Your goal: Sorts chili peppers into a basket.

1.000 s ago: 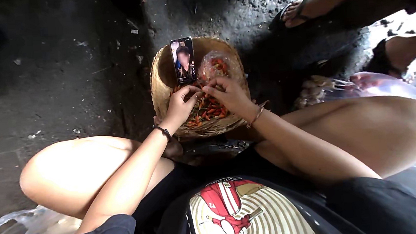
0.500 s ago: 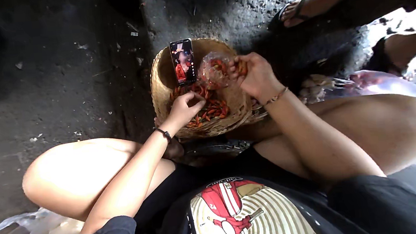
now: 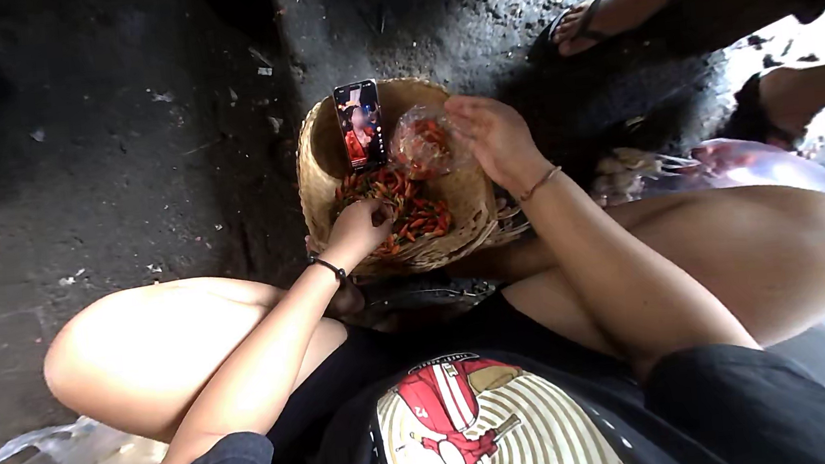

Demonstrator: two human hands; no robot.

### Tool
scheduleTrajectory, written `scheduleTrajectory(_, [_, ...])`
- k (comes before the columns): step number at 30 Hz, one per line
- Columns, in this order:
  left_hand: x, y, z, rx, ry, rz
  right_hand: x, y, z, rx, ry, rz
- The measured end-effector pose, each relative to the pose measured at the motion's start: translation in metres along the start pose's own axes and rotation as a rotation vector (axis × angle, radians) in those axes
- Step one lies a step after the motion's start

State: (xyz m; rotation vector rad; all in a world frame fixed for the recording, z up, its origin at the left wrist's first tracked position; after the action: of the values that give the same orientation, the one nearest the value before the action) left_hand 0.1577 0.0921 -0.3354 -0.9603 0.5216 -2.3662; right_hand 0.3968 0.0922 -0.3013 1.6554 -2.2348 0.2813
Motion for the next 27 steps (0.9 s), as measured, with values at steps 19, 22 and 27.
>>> scheduleTrajectory(19, [-0.005, 0.01, -0.01, -0.173, -0.038, -0.057, 0.04, 0.056, 0.11, 1.407, 0.315, -0.465])
scheduleTrajectory(22, [-0.005, 0.011, -0.012, -0.166, -0.024, -0.054, 0.035, 0.054, 0.113, 1.395, 0.295, -0.504])
scheduleTrajectory(27, [-0.007, 0.012, -0.014, -0.152, -0.014, -0.043, 0.032, 0.056, 0.112, 1.364, 0.266, -0.525])
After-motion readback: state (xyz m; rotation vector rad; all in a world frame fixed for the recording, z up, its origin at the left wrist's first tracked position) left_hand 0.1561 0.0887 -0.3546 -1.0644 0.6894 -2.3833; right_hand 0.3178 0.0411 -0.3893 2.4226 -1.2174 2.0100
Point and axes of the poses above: each hand's wrist, its own x-axis away from the middle knuckle, its own y-axis out of the palm, z = x × y, the point moved 6 cm from there along -x, towards the middle knuckle, and after that the axes turned 3 degrees about -z, right-handed, at the moved point
